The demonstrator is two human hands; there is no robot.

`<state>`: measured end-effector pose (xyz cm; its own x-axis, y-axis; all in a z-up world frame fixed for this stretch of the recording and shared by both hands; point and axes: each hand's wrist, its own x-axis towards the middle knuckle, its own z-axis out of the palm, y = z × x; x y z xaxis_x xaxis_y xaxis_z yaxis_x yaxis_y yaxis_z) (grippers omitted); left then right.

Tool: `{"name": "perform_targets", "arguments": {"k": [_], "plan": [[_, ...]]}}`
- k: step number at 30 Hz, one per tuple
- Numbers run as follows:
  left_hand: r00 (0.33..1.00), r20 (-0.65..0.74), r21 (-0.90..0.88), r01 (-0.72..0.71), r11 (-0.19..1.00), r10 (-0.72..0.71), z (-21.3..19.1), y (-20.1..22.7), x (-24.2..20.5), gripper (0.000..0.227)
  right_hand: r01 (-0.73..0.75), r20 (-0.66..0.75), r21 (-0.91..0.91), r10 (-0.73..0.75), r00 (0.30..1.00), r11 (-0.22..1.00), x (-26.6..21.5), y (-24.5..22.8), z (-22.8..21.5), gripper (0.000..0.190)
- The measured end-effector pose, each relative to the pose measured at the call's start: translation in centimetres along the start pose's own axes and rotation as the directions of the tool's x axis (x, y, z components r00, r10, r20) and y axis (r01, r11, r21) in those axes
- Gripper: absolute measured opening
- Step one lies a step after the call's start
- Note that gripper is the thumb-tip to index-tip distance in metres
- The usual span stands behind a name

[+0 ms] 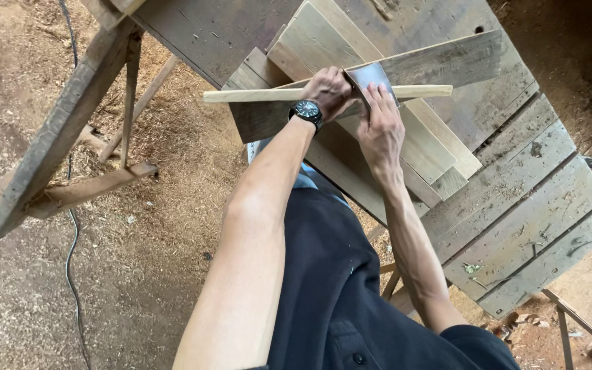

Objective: The person sands a thin wooden strip with sandpaper, holding the strip against other wooden pieces on a workbench by hand.

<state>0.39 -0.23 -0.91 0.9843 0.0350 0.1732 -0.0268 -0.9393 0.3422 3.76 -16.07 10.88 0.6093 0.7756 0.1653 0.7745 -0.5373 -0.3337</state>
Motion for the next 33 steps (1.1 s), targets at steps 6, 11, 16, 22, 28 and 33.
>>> {"name": "perform_targets", "arguments": {"k": [6, 11, 16, 22, 28, 33], "plan": [[0.983, -0.185, 0.180, 0.026, 0.983, 0.008, 0.3, 0.0, 0.2, 0.033, -0.052, 0.020, -0.049, 0.053, 0.998, 0.997, 1.9, 0.9, 1.3, 0.029], [0.998, -0.064, 0.103, -0.019, 0.995, 0.026, -0.3, -0.1, 0.1, 0.037, -0.040, 0.029, 0.016, 0.039, 0.999, 0.999, 0.2, 0.6, -0.1, 0.032], [0.999, -0.035, 0.123, 0.003, 0.992, 0.001, 0.2, -0.1, 0.2, 0.031, -0.106, 0.010, -0.038, 0.106, 0.994, 0.994, 3.0, 1.4, 1.8, 0.031], [0.989, -0.146, 0.081, -0.008, 0.997, 0.019, 1.5, 0.0, -0.2, 0.031, -0.125, 0.026, 0.080, 0.124, 0.992, 0.989, 1.7, 0.6, 0.2, 0.035], [0.992, -0.125, 0.105, 0.002, 0.995, 0.011, 1.7, -0.4, 0.6, 0.030, -0.118, -0.091, 0.065, 0.123, 0.988, 0.991, 1.3, -1.4, 0.0, 0.037], [0.995, -0.097, 0.093, 0.012, 0.996, -0.003, 1.0, 0.0, -0.1, 0.039, -0.392, 0.206, -0.102, 0.405, 0.891, 0.914, 4.0, -0.4, 1.2, 0.041]]}}
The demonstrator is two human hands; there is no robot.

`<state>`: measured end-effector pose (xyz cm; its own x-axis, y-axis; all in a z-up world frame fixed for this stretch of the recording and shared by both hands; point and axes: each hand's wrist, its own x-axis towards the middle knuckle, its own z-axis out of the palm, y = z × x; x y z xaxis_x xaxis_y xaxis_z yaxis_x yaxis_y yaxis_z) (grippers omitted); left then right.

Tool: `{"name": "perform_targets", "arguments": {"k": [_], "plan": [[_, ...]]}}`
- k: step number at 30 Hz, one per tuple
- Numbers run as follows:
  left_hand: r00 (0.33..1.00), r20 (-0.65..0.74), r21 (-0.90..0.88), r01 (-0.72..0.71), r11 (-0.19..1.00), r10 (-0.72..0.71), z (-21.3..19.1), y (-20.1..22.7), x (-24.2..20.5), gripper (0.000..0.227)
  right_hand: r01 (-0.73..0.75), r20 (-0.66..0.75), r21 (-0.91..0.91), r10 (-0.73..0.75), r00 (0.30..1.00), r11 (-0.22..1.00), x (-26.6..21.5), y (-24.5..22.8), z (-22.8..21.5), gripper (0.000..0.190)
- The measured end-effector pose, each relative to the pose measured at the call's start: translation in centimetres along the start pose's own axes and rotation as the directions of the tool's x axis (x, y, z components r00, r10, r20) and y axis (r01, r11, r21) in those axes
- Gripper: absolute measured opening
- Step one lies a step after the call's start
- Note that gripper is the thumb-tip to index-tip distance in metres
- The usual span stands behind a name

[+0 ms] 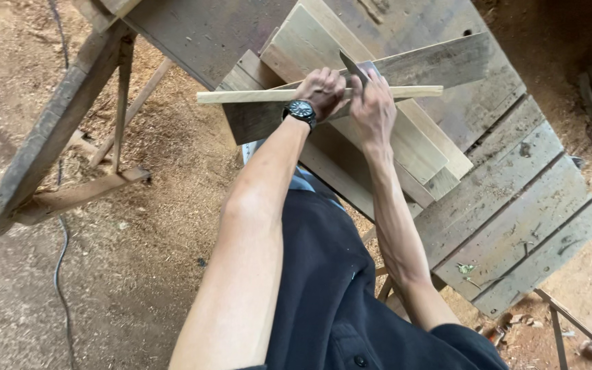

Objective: The person sands a thin wooden strip with sandpaper, holding the strip against other wooden pieces on a workbench by hand.

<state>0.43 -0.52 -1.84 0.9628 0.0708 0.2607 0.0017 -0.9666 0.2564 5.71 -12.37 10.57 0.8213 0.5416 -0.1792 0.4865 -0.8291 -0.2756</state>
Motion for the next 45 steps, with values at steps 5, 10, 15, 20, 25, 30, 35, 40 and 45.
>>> {"name": "perform_targets", "arguments": {"k": [5, 10, 15, 20, 25, 30, 35, 40, 45], "plan": [[0.998, -0.054, 0.035, -0.011, 0.999, 0.013, -0.1, -0.3, 1.1, 0.031, 0.356, -0.315, 0.107, -0.308, 0.898, 0.928, -2.1, 0.2, -0.2, 0.039], [0.983, 0.182, -0.050, 0.048, 0.998, -0.038, 0.0, 0.0, 0.8, 0.029, 0.302, -0.246, 0.132, -0.264, 0.933, 0.944, -1.7, 1.2, 0.9, 0.040], [0.998, 0.067, -0.002, 0.021, 1.000, -0.021, 0.0, 0.2, 0.6, 0.036, 0.321, -0.319, 0.161, -0.258, 0.912, 0.933, -3.3, 0.5, 1.1, 0.045], [1.000, 0.025, -0.005, -0.002, 1.000, 0.002, 1.0, -0.3, -0.1, 0.030, 0.233, -0.240, 0.164, -0.190, 0.952, 0.959, -1.9, 0.6, 0.7, 0.043], [0.995, 0.101, 0.030, -0.006, 1.000, 0.003, 1.4, -0.3, 0.4, 0.024, 0.324, -0.310, 0.129, -0.272, 0.911, 0.937, -4.8, 0.2, 0.8, 0.042], [0.999, -0.006, -0.029, -0.041, 0.999, 0.041, -0.7, -0.1, 0.0, 0.024, 0.320, -0.270, 0.039, -0.298, 0.916, 0.947, -1.2, 1.4, 1.9, 0.038], [0.988, 0.147, 0.048, -0.048, 0.998, 0.041, -2.9, 0.1, 0.5, 0.028, 0.393, -0.317, 0.033, -0.363, 0.876, 0.919, -4.2, 1.2, 0.7, 0.036], [0.998, 0.033, 0.014, -0.051, 0.999, 0.051, -2.3, -0.2, 0.8, 0.027, 0.302, -0.299, 0.104, -0.260, 0.918, 0.948, -2.4, 1.2, 1.2, 0.038], [0.999, 0.042, 0.047, -0.017, 0.999, 0.015, -1.9, 0.3, 0.2, 0.034, 0.399, -0.327, 0.007, -0.375, 0.868, 0.917, -3.0, 1.9, 1.1, 0.035]]}}
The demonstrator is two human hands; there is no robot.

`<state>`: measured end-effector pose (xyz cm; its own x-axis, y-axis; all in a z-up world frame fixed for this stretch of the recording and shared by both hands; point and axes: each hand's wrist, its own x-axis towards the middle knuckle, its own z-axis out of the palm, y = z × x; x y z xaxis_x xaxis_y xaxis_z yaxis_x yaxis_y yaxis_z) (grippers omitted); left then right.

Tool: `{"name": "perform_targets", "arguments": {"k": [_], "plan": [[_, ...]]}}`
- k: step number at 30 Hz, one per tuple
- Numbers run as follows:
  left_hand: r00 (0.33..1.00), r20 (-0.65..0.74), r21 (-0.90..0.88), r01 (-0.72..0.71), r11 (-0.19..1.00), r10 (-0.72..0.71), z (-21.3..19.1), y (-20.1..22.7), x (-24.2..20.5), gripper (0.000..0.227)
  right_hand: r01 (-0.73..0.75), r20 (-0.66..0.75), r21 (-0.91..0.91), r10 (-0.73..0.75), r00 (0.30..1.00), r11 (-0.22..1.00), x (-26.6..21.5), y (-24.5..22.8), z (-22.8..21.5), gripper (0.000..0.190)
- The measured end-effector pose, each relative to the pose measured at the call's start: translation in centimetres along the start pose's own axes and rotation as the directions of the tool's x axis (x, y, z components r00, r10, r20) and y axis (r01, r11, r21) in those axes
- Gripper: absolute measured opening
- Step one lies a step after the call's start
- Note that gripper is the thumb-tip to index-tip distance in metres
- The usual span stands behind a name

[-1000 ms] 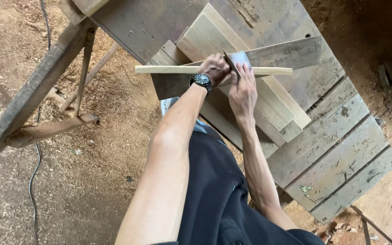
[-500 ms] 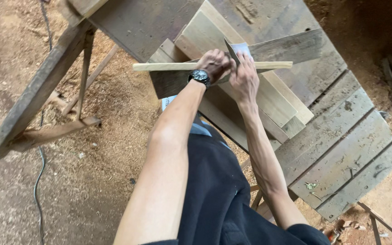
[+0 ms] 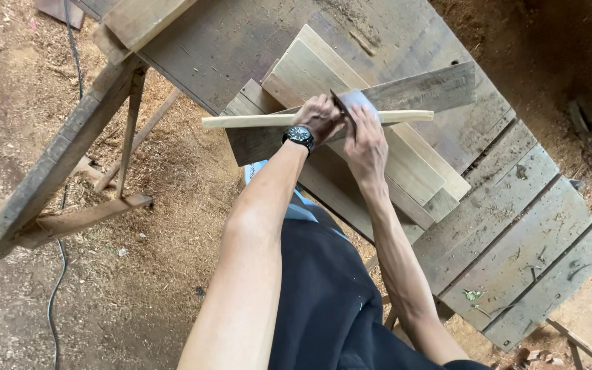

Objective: The person sands a thin wooden strip with sandpaper, holding the strip against other wooden pieces on a workbench by hand.

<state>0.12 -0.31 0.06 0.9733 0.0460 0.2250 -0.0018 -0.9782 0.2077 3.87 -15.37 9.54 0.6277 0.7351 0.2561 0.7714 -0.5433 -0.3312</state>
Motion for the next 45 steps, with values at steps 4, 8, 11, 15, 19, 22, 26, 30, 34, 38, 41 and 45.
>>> {"name": "perform_targets", "arguments": {"k": [4, 8, 11, 15, 19, 22, 26, 30, 34, 38, 41, 45], "plan": [[0.999, 0.045, -0.070, 0.029, 0.997, -0.026, 1.0, -0.2, -0.1, 0.033, -0.023, 0.016, 0.073, 0.022, 1.000, 0.997, -0.6, 0.4, -0.4, 0.029], [1.000, -0.019, 0.010, 0.003, 1.000, -0.003, 1.1, 0.3, 0.0, 0.036, -0.058, 0.060, 0.001, 0.058, 0.997, 0.998, 2.1, 1.3, 0.8, 0.028], [0.995, 0.099, -0.004, 0.006, 1.000, -0.006, 0.2, -0.4, 0.3, 0.035, 0.014, -0.006, 0.038, -0.014, 1.000, 0.999, 0.3, 0.1, -0.6, 0.034], [0.992, 0.119, -0.132, 0.047, 0.990, -0.031, 0.6, -0.2, 0.4, 0.030, -0.092, 0.071, 0.066, 0.087, 0.994, 0.994, 0.3, -0.1, -0.8, 0.034], [0.994, -0.105, -0.023, 0.022, 0.999, -0.024, 1.4, -0.3, 0.2, 0.029, -0.044, 0.062, 0.004, 0.044, 0.997, 0.999, 2.9, 0.1, 1.0, 0.034], [0.997, -0.067, -0.057, 0.028, 0.998, -0.032, 1.4, -0.3, 0.6, 0.028, -0.050, 0.015, 0.049, 0.050, 0.999, 0.998, 0.1, -1.0, -0.8, 0.036], [1.000, 0.029, -0.076, -0.003, 0.997, 0.005, 2.5, -0.2, -0.1, 0.025, -0.103, 0.066, 0.020, 0.101, 0.993, 0.995, 1.0, -0.1, 0.2, 0.033], [0.997, 0.073, 0.017, 0.000, 1.000, -0.001, 4.0, 0.2, -0.2, 0.010, -0.108, 0.015, 0.015, 0.107, 0.994, 0.994, 0.2, -2.2, 0.1, 0.032], [0.996, -0.064, -0.176, 0.051, 0.983, -0.063, 3.5, 1.0, -1.0, 0.029, -0.110, 0.027, 0.086, 0.108, 0.994, 0.990, 0.1, -2.1, -1.3, 0.030], [0.999, 0.001, -0.110, 0.033, 0.993, -0.033, 2.2, 0.7, -0.4, 0.019, -0.188, 0.127, 0.021, 0.184, 0.975, 0.982, 3.2, -2.0, 0.2, 0.025], [0.987, -0.133, -0.189, 0.060, 0.980, -0.086, 1.1, 0.6, -0.3, 0.023, -0.121, 0.073, 0.078, 0.116, 0.991, 0.990, 1.8, -3.0, -1.4, 0.035], [0.993, 0.059, -0.283, 0.114, 0.952, -0.101, 1.2, 0.9, -0.1, 0.025, -0.175, 0.249, -0.020, 0.175, 0.952, 0.984, 3.5, -1.1, -1.1, 0.034]]}}
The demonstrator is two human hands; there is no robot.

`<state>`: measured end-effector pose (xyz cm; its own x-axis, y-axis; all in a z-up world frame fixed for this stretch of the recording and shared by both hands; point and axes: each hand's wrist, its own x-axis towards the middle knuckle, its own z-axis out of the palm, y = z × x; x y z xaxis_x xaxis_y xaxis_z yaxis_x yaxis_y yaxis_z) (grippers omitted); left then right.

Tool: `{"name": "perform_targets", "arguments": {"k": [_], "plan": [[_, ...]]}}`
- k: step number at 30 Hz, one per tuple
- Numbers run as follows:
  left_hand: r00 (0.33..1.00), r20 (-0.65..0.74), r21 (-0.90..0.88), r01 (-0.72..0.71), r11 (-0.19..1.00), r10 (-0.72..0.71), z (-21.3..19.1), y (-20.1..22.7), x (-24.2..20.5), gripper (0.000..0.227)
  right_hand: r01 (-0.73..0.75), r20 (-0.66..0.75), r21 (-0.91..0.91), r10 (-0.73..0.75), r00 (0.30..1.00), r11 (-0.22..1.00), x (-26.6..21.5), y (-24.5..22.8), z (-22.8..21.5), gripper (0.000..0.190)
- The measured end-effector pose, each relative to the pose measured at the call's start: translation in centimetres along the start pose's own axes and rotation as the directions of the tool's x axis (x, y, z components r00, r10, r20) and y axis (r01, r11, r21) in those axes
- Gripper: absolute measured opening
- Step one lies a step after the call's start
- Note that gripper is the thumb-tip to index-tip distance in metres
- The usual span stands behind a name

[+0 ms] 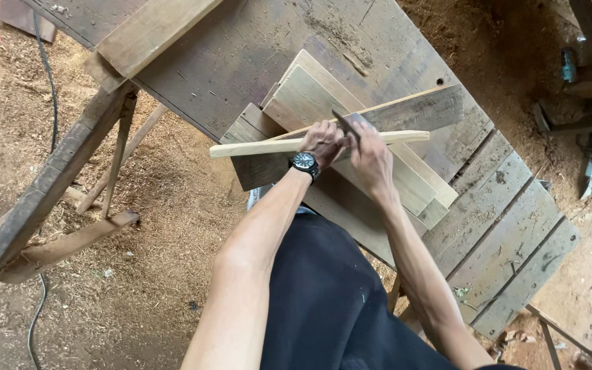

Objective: The person sands a thin wooden strip with sandpaper, holding the strip against other wooden pieces on a workbench by hand.

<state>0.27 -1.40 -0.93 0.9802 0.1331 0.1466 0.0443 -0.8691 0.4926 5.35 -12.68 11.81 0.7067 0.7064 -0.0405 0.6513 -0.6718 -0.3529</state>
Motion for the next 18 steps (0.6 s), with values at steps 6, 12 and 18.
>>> {"name": "perform_targets", "arguments": {"k": [6, 12, 18], "plan": [[0.953, -0.299, 0.147, 0.003, 0.989, 0.041, -0.9, 0.7, -1.1, 0.015, 0.074, 0.020, 0.042, -0.075, 0.997, 0.996, -2.0, -0.6, -2.7, 0.036], [0.997, -0.031, -0.083, 0.066, 0.994, -0.069, -3.8, 0.7, -0.5, 0.022, -0.112, -0.135, 0.196, 0.140, 0.981, 0.974, -4.4, 0.7, -3.4, 0.039], [0.976, 0.163, -0.003, 0.147, 0.989, -0.145, -7.9, 1.0, 0.2, 0.023, -0.276, -0.291, 0.229, 0.337, 0.896, 0.933, -4.3, 3.3, -3.9, 0.035]]}}
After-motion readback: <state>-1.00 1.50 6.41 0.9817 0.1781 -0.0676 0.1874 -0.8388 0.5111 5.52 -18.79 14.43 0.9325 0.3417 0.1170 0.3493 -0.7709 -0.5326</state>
